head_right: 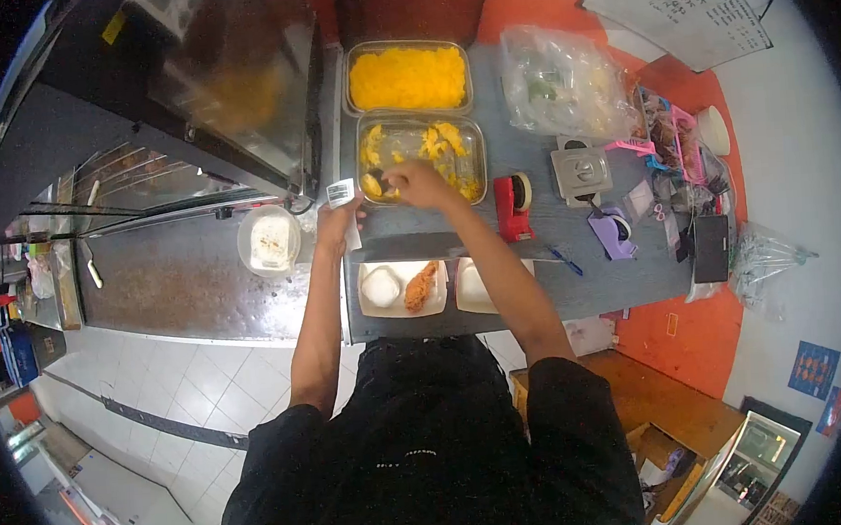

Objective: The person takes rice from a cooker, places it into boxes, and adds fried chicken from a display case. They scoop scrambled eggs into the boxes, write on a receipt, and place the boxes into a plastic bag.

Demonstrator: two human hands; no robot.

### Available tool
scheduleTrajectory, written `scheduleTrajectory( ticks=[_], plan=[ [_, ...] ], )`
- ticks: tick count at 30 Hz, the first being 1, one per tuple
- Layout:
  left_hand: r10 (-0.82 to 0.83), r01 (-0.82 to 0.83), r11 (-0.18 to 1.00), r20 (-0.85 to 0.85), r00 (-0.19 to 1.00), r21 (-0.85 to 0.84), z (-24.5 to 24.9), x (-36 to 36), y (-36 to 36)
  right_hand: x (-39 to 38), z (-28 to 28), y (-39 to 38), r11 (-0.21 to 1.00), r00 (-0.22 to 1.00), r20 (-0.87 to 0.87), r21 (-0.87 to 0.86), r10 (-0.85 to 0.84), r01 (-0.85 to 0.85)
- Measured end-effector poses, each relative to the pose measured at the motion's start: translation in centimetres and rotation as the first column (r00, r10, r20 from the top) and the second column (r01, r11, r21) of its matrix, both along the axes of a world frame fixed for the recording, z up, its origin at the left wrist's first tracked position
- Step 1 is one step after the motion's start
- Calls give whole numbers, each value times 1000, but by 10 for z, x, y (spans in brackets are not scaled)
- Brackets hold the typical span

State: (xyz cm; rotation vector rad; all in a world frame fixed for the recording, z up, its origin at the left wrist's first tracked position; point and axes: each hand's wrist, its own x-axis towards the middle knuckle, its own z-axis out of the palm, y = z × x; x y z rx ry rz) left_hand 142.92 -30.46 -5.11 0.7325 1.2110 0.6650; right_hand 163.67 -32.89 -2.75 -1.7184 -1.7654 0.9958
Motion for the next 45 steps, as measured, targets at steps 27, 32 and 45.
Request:
scheduleTrajectory(
  ticks=[27, 32, 45],
  plan=[
    [279, -291, 906, 83, 957, 307, 85, -70, -69, 18, 133, -186, 938, 804, -529, -331, -271, 98],
    [251, -187, 933, -184, 950, 307, 30, -100, -140, -9, 71, -243, 788, 711, -457, -573, -535, 225],
    [280, -132, 912, -355, 892, 388, -17, -87, -171, -35, -30, -293, 937, 862, 500, 335, -84, -103]
  ],
)
